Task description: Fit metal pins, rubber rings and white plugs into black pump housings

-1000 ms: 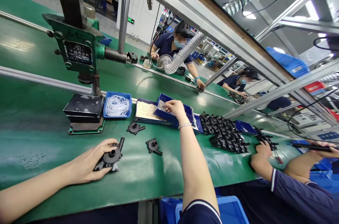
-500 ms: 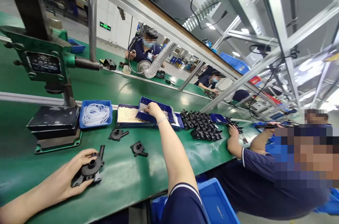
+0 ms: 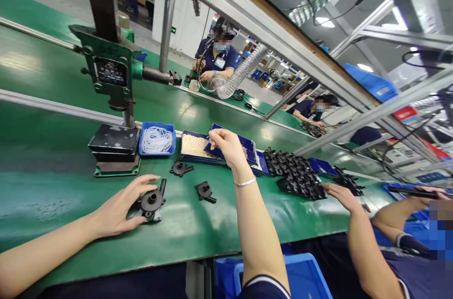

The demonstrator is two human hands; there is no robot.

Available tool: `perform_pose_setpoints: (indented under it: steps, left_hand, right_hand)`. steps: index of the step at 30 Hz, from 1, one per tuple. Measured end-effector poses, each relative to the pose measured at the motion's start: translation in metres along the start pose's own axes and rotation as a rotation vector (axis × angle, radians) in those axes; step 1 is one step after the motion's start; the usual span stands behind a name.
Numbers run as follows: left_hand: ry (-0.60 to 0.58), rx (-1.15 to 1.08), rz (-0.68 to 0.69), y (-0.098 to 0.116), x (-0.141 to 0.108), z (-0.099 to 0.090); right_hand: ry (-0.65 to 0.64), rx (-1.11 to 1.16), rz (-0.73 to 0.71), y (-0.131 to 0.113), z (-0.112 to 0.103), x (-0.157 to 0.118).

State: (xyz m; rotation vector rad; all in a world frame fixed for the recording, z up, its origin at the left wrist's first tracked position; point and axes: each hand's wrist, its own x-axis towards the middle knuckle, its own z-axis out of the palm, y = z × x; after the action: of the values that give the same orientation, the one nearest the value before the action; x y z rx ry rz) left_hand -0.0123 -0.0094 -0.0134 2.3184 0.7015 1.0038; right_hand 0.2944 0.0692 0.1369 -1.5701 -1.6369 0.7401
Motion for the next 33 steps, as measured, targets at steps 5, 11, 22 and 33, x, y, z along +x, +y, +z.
perform_pose_setpoints:
  steps: [5,11,22,33]
  left_hand:
    - [0.304,-0.042,-0.018,0.018,0.032,-0.015]
    - [0.337,-0.095,0.234,0.033,0.061,-0.034]
    - [0.040,-0.050,-0.287,0.018,0.017,-0.051]
    - [0.004,0.069,-0.276,0.017,0.002,-0.033]
  right_hand:
    - [-0.231,0.584,0.100,-0.032,0.064,-0.059]
    - [-0.431,0.830,0.251,-0.037,0.107,-0.086]
    - [-0.100,0.575,0.237,0.003,0.113,-0.112]
    - [0.026,0.371,0.094,0.030,0.139,-0.140]
